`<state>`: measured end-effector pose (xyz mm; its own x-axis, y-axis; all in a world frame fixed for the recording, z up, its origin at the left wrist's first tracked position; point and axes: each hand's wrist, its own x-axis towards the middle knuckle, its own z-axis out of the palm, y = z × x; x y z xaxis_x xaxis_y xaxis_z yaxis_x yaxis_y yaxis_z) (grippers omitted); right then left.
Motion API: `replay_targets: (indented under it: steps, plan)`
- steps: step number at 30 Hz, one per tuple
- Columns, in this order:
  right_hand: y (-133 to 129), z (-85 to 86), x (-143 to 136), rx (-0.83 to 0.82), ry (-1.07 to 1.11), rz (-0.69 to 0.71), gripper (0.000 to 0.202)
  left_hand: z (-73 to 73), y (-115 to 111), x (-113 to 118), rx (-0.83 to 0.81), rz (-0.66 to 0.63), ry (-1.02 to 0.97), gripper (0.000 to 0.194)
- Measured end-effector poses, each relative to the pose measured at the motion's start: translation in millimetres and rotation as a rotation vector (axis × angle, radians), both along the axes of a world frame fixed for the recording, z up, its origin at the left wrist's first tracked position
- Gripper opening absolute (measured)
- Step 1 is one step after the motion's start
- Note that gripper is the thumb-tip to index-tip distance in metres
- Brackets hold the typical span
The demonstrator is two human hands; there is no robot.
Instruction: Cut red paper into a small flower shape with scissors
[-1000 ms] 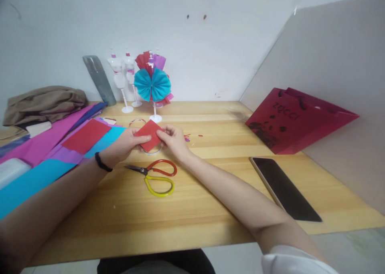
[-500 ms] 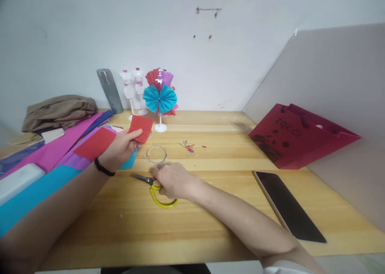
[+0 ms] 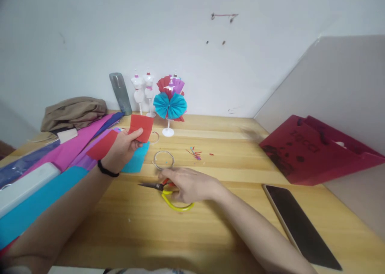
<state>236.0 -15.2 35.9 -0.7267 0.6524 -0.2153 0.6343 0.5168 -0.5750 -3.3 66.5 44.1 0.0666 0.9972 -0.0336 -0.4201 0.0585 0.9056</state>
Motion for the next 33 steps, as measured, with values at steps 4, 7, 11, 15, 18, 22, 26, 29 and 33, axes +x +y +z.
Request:
replay_targets:
  steps: [4, 7, 11, 15, 18, 22, 26, 29, 33]
  plan:
    - [15.1, -1.1, 16.9, -0.086, 0.170, -0.027, 0.043, 2.7, 5.1, -5.4, 0.016, 0.026, 0.001, 0.031]
    - [27.8, -7.1, 23.7, -0.246, 0.399, -0.104, 0.053, 0.2, 7.3, -6.2, -0.012, 0.032, -0.001, 0.027]
    - [38.0, -14.8, 27.2, -0.324, 0.658, -0.197, 0.060, -1.8, 6.4, -4.9, -0.029, 0.005, 0.001, 0.030]
    - [40.1, -17.5, 27.5, -0.340, 0.767, -0.228, 0.069, 1.2, 3.8, -4.1, -0.030, -0.027, -0.012, 0.031]
    - [40.9, -17.3, 23.6, -0.332, 0.799, -0.263, 0.066, 6.6, 4.1, -2.1, -0.017, -0.041, -0.027, 0.029]
    - [41.6, -14.0, 11.6, -0.299, 0.812, -0.319, 0.066, 18.6, 11.4, 0.9, 0.042, -0.119, 0.036, 0.029]
    - [39.8, -9.1, -0.4, -0.314, 0.800, -0.392, 0.071, 32.1, 23.9, -2.7, 0.113, -0.164, 0.150, 0.038]
    - [38.9, -5.2, -5.5, -0.305, 0.781, -0.433, 0.076, 36.4, 31.7, -7.8, 0.157, -0.163, 0.184, 0.036]
    - [40.6, 0.5, -11.5, -0.299, 0.743, -0.457, 0.069, 32.2, 37.5, -9.9, 0.158, -0.165, 0.206, 0.036]
